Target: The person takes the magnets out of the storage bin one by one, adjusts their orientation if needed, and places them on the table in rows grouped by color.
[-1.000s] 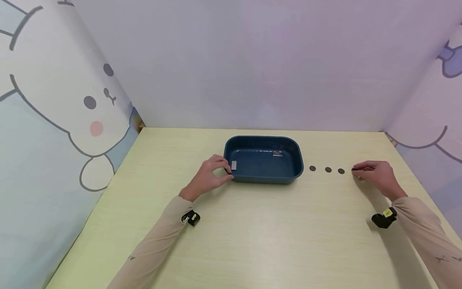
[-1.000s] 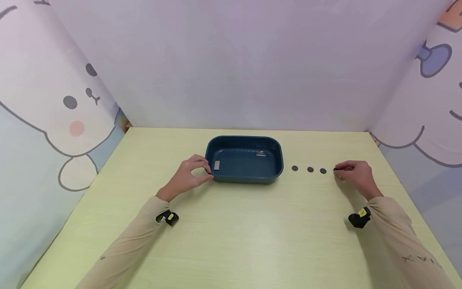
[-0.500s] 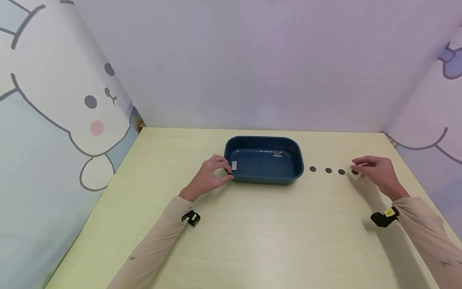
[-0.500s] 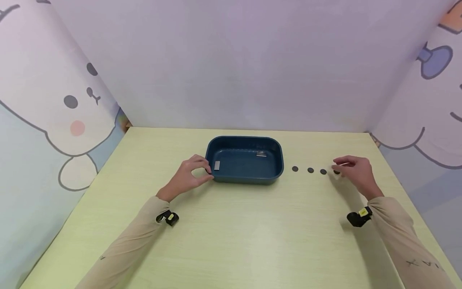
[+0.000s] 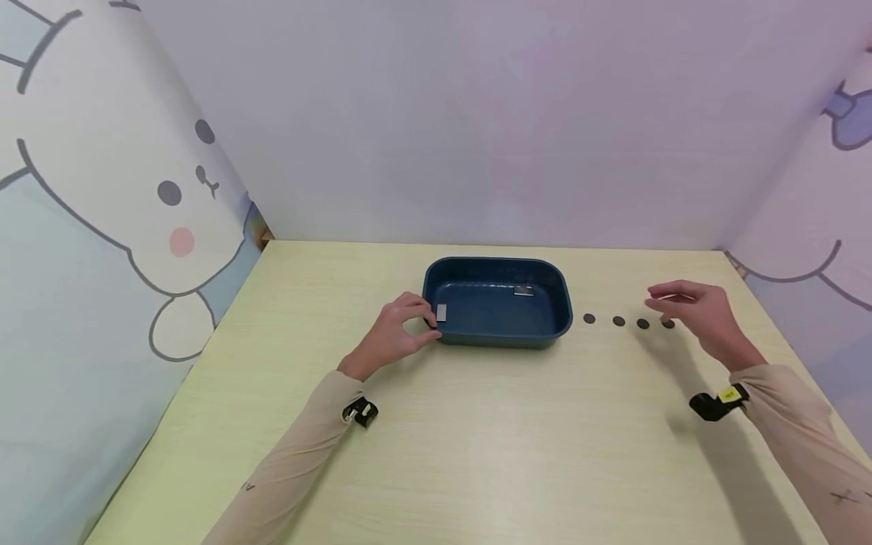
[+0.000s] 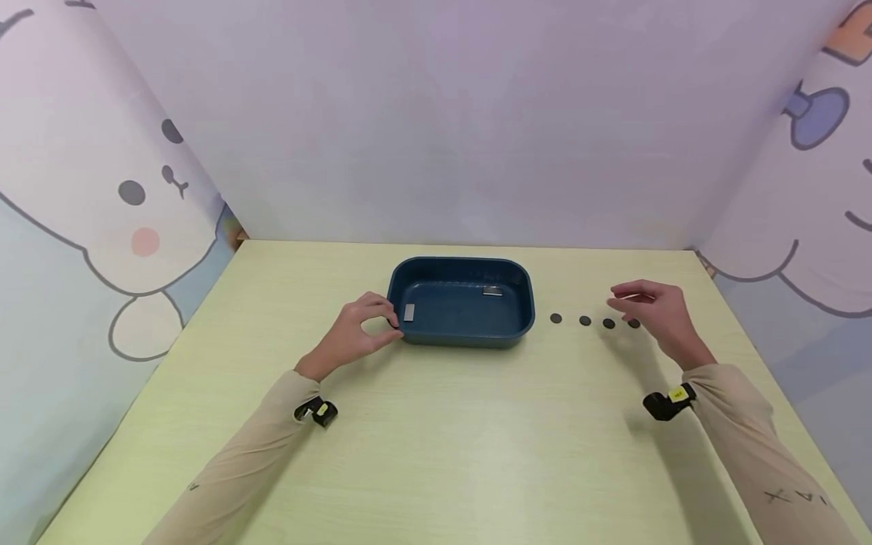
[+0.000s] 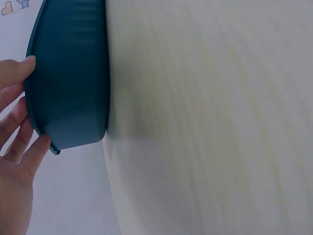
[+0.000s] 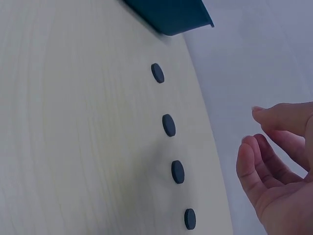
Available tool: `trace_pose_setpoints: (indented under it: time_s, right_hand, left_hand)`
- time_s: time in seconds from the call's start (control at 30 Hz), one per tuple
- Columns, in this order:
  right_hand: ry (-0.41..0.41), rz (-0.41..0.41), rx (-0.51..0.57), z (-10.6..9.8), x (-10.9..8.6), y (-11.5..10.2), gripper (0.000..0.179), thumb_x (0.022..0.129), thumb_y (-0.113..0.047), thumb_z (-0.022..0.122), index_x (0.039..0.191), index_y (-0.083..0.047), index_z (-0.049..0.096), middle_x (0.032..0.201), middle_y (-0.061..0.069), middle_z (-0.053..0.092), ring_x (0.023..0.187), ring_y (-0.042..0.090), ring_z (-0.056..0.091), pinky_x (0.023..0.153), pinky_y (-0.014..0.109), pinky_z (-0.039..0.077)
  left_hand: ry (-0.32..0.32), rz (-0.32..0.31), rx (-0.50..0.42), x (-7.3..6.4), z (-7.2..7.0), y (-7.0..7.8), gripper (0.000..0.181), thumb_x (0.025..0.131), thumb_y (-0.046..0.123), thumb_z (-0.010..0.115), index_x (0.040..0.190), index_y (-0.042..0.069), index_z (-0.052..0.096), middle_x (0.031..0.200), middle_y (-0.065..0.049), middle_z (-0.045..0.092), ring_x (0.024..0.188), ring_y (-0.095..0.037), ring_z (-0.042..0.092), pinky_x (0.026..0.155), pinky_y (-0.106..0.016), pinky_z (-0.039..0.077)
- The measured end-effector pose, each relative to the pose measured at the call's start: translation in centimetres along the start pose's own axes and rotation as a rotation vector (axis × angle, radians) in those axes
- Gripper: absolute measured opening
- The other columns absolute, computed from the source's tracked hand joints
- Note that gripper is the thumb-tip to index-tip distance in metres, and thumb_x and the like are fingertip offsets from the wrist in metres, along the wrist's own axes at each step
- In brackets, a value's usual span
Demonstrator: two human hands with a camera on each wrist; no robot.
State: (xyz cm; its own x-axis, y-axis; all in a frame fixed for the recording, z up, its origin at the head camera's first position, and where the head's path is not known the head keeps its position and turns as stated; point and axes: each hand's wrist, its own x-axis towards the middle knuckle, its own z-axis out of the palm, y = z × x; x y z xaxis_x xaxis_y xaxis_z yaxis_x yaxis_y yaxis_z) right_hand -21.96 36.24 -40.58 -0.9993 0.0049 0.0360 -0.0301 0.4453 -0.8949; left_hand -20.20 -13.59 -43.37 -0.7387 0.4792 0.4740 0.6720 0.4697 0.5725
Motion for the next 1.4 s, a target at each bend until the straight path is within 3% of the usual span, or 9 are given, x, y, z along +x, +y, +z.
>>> trace_pose_setpoints:
  time_s: [0.2, 0.43, 1.07, 1.4]
  right_hand:
    - [-0.009, -0.01, 0.044, 0.6, 0.0, -1.1, 0.018, 0.084, -0.016, 0.073, 0.102, -0.012, 0.072, 0.089, -0.013, 0.069, 0.064, 0.015, 0.063, 0.064, 0.024, 0.052]
    - [-0.031, -0.054, 0.021, 1.2, 0.2, -1.9, 0.025, 0.085, -0.016, 0.072, 0.107, -0.005, 0.068, 0.09, -0.01, 0.069, 0.065, 0.015, 0.063, 0.066, 0.023, 0.051]
    - [-0.053, -0.094, -0.012, 3.4, 0.5, -4.7, 0.033, 0.086, -0.023, 0.071, 0.111, -0.002, 0.064, 0.09, -0.011, 0.068, 0.069, 0.018, 0.062, 0.066, 0.022, 0.049]
    - [-0.092, -0.115, 0.066, 4.6, 0.9, -5.6, 0.032, 0.086, -0.019, 0.071, 0.112, -0.002, 0.064, 0.096, -0.006, 0.068, 0.073, 0.014, 0.065, 0.069, 0.024, 0.052]
  left_hand:
    - [0.001, 0.006, 0.002, 0.0, -0.1, 0.0, 0.01, 0.079, 0.016, 0.078, 0.083, 0.013, 0.07, 0.098, 0.0, 0.062, 0.102, -0.018, 0.052, 0.089, -0.037, 0.044]
    - [-0.005, -0.003, -0.003, 0.1, -0.1, 0.1, 0.009, 0.079, 0.016, 0.079, 0.082, 0.013, 0.071, 0.098, 0.0, 0.062, 0.102, -0.018, 0.052, 0.089, -0.037, 0.044]
    - [0.007, 0.003, 0.019, 0.0, 0.2, -0.3, 0.01, 0.078, 0.017, 0.079, 0.082, 0.017, 0.07, 0.097, 0.003, 0.061, 0.099, -0.015, 0.052, 0.089, -0.036, 0.044]
    - [0.009, 0.008, 0.023, -0.1, 0.2, -0.3, 0.01, 0.079, 0.017, 0.079, 0.083, 0.015, 0.07, 0.097, 0.002, 0.06, 0.1, -0.015, 0.051, 0.088, -0.035, 0.044]
